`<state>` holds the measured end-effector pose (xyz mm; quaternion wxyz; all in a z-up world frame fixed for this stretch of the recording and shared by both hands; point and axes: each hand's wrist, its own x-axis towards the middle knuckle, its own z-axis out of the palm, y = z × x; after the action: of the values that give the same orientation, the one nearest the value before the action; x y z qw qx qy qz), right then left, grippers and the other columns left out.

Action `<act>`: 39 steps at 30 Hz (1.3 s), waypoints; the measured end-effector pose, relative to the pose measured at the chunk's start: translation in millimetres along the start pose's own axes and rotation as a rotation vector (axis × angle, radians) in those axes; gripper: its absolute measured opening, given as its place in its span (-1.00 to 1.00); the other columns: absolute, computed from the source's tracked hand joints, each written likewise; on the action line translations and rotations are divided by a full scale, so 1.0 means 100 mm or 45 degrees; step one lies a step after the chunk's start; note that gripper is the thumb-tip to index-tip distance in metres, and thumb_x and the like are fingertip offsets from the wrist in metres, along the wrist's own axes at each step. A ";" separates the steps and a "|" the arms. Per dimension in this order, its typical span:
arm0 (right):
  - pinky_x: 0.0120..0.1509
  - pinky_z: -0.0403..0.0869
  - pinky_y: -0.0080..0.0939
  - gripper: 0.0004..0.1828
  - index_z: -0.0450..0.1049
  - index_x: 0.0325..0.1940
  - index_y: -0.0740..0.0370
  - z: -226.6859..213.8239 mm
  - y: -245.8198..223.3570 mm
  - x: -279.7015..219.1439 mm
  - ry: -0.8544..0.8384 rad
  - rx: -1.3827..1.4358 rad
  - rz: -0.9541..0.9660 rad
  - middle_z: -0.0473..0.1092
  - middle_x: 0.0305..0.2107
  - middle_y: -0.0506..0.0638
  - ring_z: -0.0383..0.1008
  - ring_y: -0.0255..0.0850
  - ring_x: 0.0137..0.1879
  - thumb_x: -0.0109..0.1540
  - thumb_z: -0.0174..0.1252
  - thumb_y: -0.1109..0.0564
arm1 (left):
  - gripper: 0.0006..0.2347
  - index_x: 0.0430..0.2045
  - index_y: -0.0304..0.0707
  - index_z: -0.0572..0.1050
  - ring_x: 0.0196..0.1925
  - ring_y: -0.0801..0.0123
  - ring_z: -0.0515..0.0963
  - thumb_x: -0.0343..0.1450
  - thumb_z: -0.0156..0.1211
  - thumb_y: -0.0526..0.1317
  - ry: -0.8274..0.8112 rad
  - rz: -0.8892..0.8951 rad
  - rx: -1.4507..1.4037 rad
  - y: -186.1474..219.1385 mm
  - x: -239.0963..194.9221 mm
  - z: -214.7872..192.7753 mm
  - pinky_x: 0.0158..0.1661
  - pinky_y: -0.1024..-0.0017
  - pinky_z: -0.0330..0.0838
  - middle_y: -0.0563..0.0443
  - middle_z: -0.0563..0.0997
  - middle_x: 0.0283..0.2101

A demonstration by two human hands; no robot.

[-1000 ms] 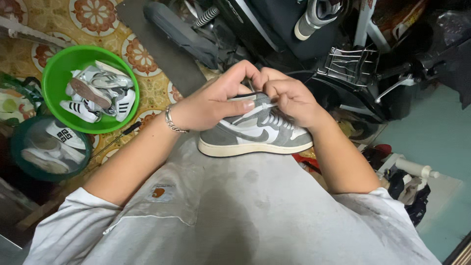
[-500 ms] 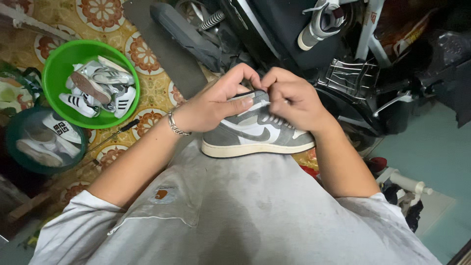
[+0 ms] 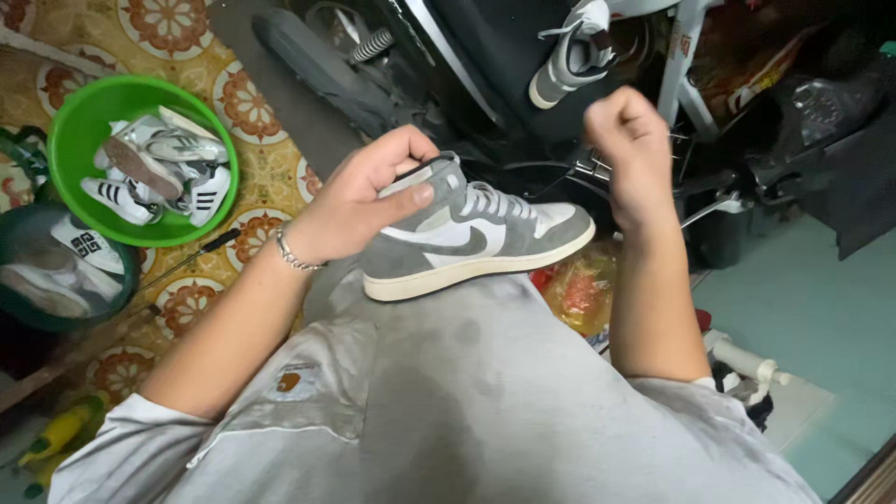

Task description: The person removes the old shoelaces from a grey and white sneaker by pulling them out of the eyelets. They then insert a new white shoelace into the shoe, threading it through the eyelets from the bottom up.

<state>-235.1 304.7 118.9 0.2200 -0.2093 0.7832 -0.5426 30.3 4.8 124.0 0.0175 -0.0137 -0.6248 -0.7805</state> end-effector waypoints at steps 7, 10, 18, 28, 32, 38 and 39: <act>0.40 0.77 0.16 -0.42 0.52 0.58 0.11 -0.05 0.33 -0.30 -0.220 0.318 0.573 0.64 0.38 0.35 0.79 0.18 0.38 0.64 0.23 -0.29 | -0.79 0.11 -0.32 0.64 -0.12 0.38 0.65 0.66 0.54 -0.28 0.141 0.194 0.265 0.04 0.06 0.16 0.15 0.18 0.62 -0.10 0.85 -0.23; 0.19 0.83 0.01 -0.05 0.61 0.65 0.34 0.02 0.28 -0.37 -0.331 0.738 0.785 0.75 0.23 0.31 0.87 0.06 0.22 0.50 0.14 -0.49 | -0.84 0.05 -0.24 0.71 -0.08 -0.17 0.86 0.67 0.55 -0.22 0.223 0.357 0.621 0.07 0.16 0.19 0.18 0.08 0.66 -0.08 0.88 -0.21; 0.16 0.85 -0.14 -0.01 0.63 0.59 0.50 -0.19 0.42 -0.16 0.081 0.636 0.008 0.74 0.13 0.34 0.86 -0.05 0.04 0.05 0.49 0.11 | -0.82 0.01 -0.54 0.83 0.29 -0.43 0.80 0.56 0.44 -0.43 0.288 0.433 0.917 0.13 0.40 0.13 0.62 -0.31 0.35 -0.45 0.86 0.01; -0.03 0.92 -0.10 -0.26 0.65 0.50 0.53 -0.09 0.32 -0.05 0.288 0.878 0.044 0.76 -0.07 0.34 0.90 0.01 -0.14 0.18 0.39 0.31 | -0.93 -0.12 -0.51 0.79 0.29 -0.39 0.82 0.57 0.55 -0.44 0.402 0.411 0.741 0.28 0.51 0.12 0.69 -0.38 0.25 -0.38 0.86 -0.07; -0.01 0.97 -0.01 -0.25 0.67 0.52 0.44 -0.06 0.27 0.03 0.204 0.855 0.496 0.75 0.12 0.33 0.93 0.05 -0.03 0.20 0.37 0.20 | -0.86 0.00 -0.41 0.79 0.22 -0.34 0.84 0.73 0.35 -0.30 0.224 0.310 0.875 0.30 0.51 0.03 0.56 -0.34 0.41 -0.31 0.85 -0.09; 0.17 0.83 0.05 -0.39 0.72 0.51 0.30 -0.07 0.33 0.07 0.195 0.278 0.178 0.62 0.19 0.23 0.82 0.12 0.18 0.36 0.54 0.13 | -0.76 -0.26 -0.22 0.74 -0.23 -0.15 0.81 0.78 0.27 -0.21 0.250 0.012 0.893 0.31 0.48 0.25 0.08 -0.04 0.65 -0.17 0.71 -0.45; 0.45 0.72 0.15 -0.44 0.73 0.51 0.20 -0.06 0.25 0.01 0.305 -0.154 -0.188 0.50 0.33 0.15 0.72 0.24 0.48 0.43 0.71 0.16 | -0.72 -0.33 -0.19 0.70 -0.34 -0.08 0.77 0.79 0.27 -0.17 0.343 -0.047 0.818 0.24 0.46 0.33 -0.07 0.07 0.65 -0.14 0.65 -0.50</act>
<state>-241.7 316.9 97.4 0.0715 -0.2131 0.8176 -0.5301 -14.6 31.2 156.9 0.0891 0.1071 -0.8306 -0.5391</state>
